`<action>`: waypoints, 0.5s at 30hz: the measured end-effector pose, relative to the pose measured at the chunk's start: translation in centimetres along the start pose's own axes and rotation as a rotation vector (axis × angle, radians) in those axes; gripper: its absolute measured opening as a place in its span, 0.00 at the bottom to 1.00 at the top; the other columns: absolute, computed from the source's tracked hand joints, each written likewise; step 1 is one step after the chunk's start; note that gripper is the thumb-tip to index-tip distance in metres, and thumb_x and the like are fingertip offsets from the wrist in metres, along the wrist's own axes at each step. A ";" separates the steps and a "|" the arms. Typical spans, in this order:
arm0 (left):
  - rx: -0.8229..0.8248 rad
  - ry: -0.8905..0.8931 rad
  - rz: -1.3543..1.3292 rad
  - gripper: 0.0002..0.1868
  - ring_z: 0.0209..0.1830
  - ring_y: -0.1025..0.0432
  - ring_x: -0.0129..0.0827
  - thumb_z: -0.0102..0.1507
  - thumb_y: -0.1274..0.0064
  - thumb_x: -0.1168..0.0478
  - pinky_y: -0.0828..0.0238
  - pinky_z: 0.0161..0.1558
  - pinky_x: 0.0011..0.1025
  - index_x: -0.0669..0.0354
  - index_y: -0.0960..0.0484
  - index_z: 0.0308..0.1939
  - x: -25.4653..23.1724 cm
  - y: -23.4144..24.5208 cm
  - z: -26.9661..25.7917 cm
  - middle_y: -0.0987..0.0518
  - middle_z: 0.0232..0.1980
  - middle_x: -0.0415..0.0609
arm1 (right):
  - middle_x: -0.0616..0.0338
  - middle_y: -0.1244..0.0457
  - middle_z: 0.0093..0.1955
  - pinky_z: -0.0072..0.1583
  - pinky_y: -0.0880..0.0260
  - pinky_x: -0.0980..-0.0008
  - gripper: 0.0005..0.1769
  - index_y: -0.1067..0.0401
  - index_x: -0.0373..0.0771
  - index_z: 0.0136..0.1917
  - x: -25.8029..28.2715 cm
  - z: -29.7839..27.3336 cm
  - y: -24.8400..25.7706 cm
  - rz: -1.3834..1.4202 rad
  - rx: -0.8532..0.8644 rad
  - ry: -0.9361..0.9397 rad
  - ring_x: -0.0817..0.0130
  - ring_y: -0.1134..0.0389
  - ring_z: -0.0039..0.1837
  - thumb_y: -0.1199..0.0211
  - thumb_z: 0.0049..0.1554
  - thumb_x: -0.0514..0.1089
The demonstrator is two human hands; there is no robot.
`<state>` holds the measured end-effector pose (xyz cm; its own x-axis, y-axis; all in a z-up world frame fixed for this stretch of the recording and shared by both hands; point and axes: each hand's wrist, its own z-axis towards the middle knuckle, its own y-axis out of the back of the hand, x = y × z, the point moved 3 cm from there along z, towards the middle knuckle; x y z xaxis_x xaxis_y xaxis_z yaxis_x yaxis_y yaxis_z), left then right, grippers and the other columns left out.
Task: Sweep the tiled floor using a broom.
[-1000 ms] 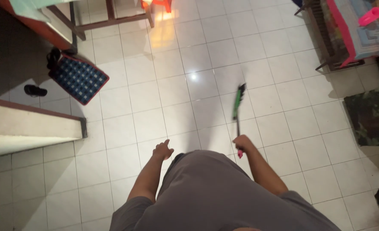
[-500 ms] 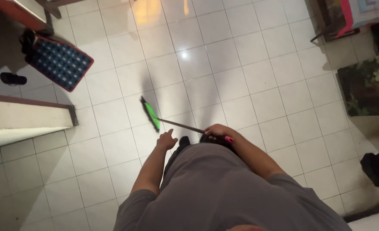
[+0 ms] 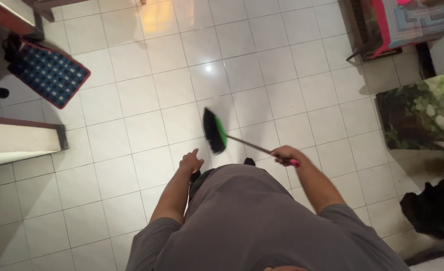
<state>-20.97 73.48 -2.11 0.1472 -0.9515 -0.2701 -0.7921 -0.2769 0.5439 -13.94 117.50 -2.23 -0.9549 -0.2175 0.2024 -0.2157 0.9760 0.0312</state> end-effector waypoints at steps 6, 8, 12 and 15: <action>-0.033 -0.094 -0.014 0.41 0.76 0.43 0.51 0.65 0.49 0.44 0.43 0.72 0.53 0.44 0.45 0.79 -9.2 -2.4 1.1 0.36 0.76 0.54 | 0.64 0.40 0.31 0.29 0.44 0.74 0.10 0.31 0.40 0.54 -3.9 -0.8 15.2 0.090 -0.122 -0.041 0.78 0.43 0.28 0.44 0.64 0.46; -0.043 -0.096 -0.031 0.41 0.76 0.43 0.51 0.64 0.49 0.45 0.43 0.72 0.52 0.45 0.45 0.79 -10.9 -3.1 0.6 0.35 0.76 0.54 | 0.63 0.40 0.30 0.29 0.45 0.73 0.09 0.32 0.39 0.50 -6.6 2.6 20.3 0.104 -0.149 -0.067 0.77 0.43 0.27 0.44 0.64 0.47; 0.007 -0.037 0.015 0.41 0.76 0.43 0.51 0.65 0.50 0.45 0.43 0.72 0.51 0.44 0.46 0.80 -13.6 -4.2 0.0 0.36 0.76 0.54 | 0.61 0.41 0.28 0.28 0.47 0.71 0.14 0.35 0.37 0.41 -9.6 8.6 27.9 0.141 -0.231 -0.094 0.74 0.43 0.27 0.44 0.63 0.48; -0.027 -0.037 -0.025 0.41 0.76 0.42 0.51 0.64 0.49 0.46 0.43 0.72 0.52 0.46 0.45 0.79 -14.0 -5.5 0.5 0.34 0.75 0.54 | 0.54 0.39 0.28 0.28 0.44 0.64 0.13 0.32 0.32 0.39 -9.1 6.9 28.1 0.037 -0.377 -0.022 0.66 0.41 0.27 0.43 0.61 0.44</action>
<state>-18.93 88.38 -1.71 0.1440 -0.9389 -0.3128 -0.7720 -0.3043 0.5581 -12.68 146.79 -9.92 -0.9657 -0.1780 0.1891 -0.0943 0.9187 0.3835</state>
